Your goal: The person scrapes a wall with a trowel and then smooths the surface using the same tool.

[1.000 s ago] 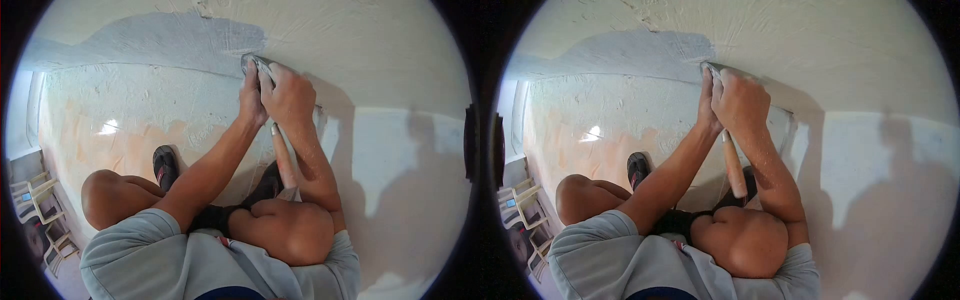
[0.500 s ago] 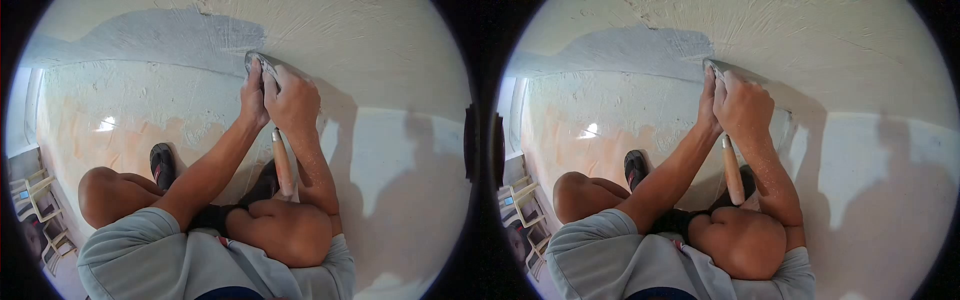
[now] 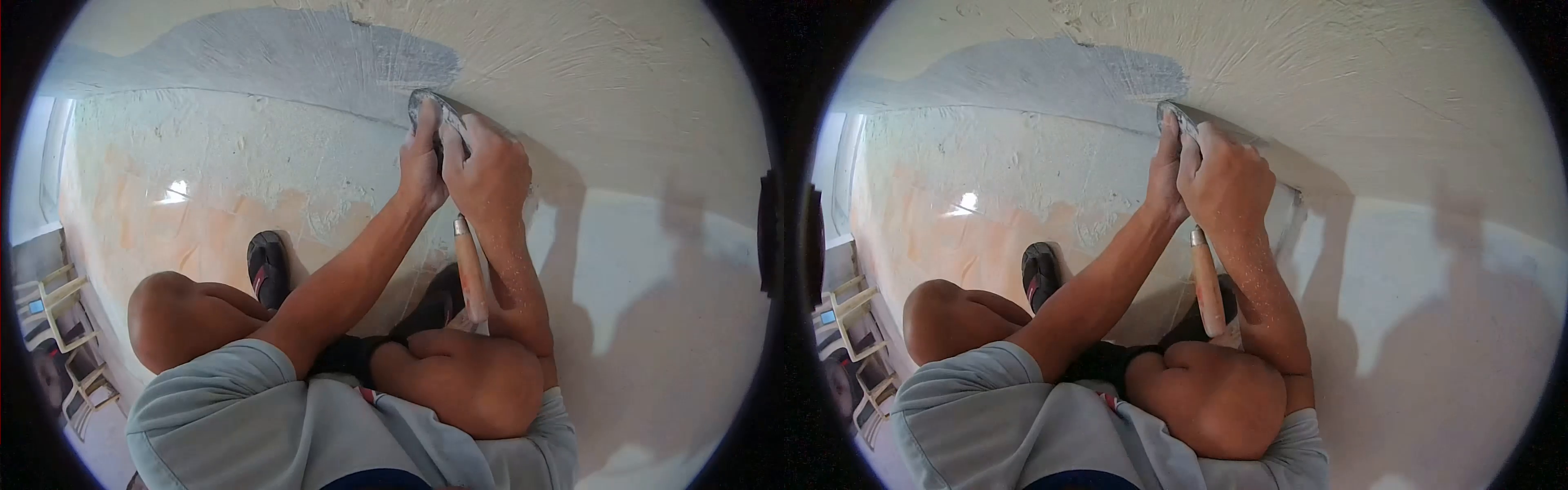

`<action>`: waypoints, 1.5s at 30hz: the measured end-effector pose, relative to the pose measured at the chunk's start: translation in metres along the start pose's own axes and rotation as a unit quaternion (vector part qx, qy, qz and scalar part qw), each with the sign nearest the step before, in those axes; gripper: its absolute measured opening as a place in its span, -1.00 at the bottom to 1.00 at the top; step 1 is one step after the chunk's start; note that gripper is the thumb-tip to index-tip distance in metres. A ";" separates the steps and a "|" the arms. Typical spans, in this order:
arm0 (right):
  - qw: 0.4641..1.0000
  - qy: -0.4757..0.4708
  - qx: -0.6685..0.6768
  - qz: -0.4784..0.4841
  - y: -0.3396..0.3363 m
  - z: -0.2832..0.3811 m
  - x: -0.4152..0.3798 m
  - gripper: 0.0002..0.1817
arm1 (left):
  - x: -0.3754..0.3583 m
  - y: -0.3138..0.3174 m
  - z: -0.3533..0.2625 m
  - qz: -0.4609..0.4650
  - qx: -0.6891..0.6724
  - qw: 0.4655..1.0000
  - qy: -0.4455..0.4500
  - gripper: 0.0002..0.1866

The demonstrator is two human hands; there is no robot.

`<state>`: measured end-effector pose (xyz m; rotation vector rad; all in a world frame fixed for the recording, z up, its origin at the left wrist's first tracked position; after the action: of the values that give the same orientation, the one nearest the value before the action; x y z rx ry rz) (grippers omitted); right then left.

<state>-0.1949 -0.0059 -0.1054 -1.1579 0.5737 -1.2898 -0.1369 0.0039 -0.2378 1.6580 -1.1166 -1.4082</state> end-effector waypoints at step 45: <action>0.985 -0.023 0.168 -0.018 0.000 0.004 0.014 -0.74 | -0.033 0.019 -0.018 -0.122 0.120 0.980 -0.099 -0.37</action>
<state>-0.1881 -0.0177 -0.1006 -0.9176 0.2868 -1.3273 -0.1245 0.0262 -0.2040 1.9092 -1.2703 -1.6769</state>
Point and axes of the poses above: each hand's wrist, its own x-axis towards the middle knuckle, its own y-axis out of the palm, z = x × y, the point moved 5 cm from there along x, towards the middle knuckle, and after that the axes turned 5 degrees about -z, right-handed, at the moved point
